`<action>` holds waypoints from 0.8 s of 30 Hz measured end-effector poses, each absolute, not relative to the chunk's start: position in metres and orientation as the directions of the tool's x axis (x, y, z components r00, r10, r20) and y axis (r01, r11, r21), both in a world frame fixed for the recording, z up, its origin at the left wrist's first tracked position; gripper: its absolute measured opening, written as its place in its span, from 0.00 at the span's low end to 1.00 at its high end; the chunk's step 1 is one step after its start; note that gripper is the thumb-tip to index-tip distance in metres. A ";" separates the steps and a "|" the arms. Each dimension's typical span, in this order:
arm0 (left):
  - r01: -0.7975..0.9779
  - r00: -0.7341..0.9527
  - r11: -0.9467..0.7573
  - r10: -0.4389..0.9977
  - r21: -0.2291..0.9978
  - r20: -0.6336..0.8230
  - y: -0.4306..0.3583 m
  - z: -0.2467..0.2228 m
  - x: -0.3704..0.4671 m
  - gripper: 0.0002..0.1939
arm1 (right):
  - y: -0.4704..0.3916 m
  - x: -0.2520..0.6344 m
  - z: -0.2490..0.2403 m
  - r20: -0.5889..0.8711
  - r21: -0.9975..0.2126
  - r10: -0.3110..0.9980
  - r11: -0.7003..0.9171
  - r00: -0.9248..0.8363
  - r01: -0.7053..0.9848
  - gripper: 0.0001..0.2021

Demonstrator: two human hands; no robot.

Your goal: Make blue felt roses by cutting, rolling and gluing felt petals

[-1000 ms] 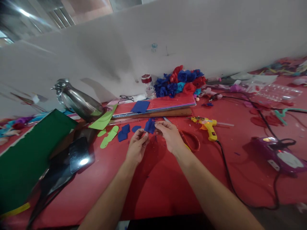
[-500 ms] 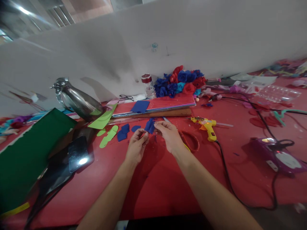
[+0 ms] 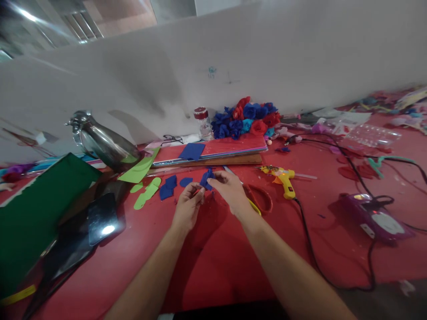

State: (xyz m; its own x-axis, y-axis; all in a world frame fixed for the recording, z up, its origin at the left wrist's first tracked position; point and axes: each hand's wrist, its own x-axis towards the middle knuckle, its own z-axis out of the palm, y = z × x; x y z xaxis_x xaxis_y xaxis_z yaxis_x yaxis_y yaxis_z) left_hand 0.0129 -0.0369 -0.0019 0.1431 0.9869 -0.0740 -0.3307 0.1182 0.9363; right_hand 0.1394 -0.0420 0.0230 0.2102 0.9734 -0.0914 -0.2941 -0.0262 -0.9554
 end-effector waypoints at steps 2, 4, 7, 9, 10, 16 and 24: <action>-0.328 0.142 0.117 0.987 0.937 -0.073 -0.037 -0.002 0.013 0.11 | -0.042 0.140 0.021 -0.072 -0.962 0.975 -0.013 0.208 -0.274 0.07; -0.328 0.142 0.118 0.987 0.937 -0.074 -0.037 -0.002 0.013 0.12 | -0.042 0.140 0.021 -0.056 -0.966 0.976 0.000 0.208 -0.259 0.06; -0.328 0.150 0.120 0.986 0.937 -0.073 -0.038 -0.002 0.013 0.13 | -0.042 0.139 0.022 -0.038 -0.971 0.975 0.016 0.219 -0.239 0.07; -0.328 0.160 0.128 0.984 0.936 -0.078 -0.038 -0.002 0.013 0.14 | -0.042 0.139 0.022 -0.034 -0.975 0.974 0.017 0.225 -0.223 0.07; -0.329 0.166 0.135 0.983 0.935 -0.083 -0.038 -0.002 0.012 0.14 | -0.042 0.139 0.021 -0.034 -0.976 0.974 0.016 0.226 -0.217 0.07; -0.373 0.222 0.213 0.966 0.903 -0.136 -0.040 0.001 0.012 0.13 | -0.042 0.141 0.020 -0.030 -0.980 0.976 0.015 0.216 -0.199 0.07; -0.512 0.266 0.369 0.927 0.776 -0.265 -0.036 0.002 0.010 0.09 | -0.043 0.141 0.023 -0.056 -0.973 0.983 -0.015 0.177 -0.229 0.07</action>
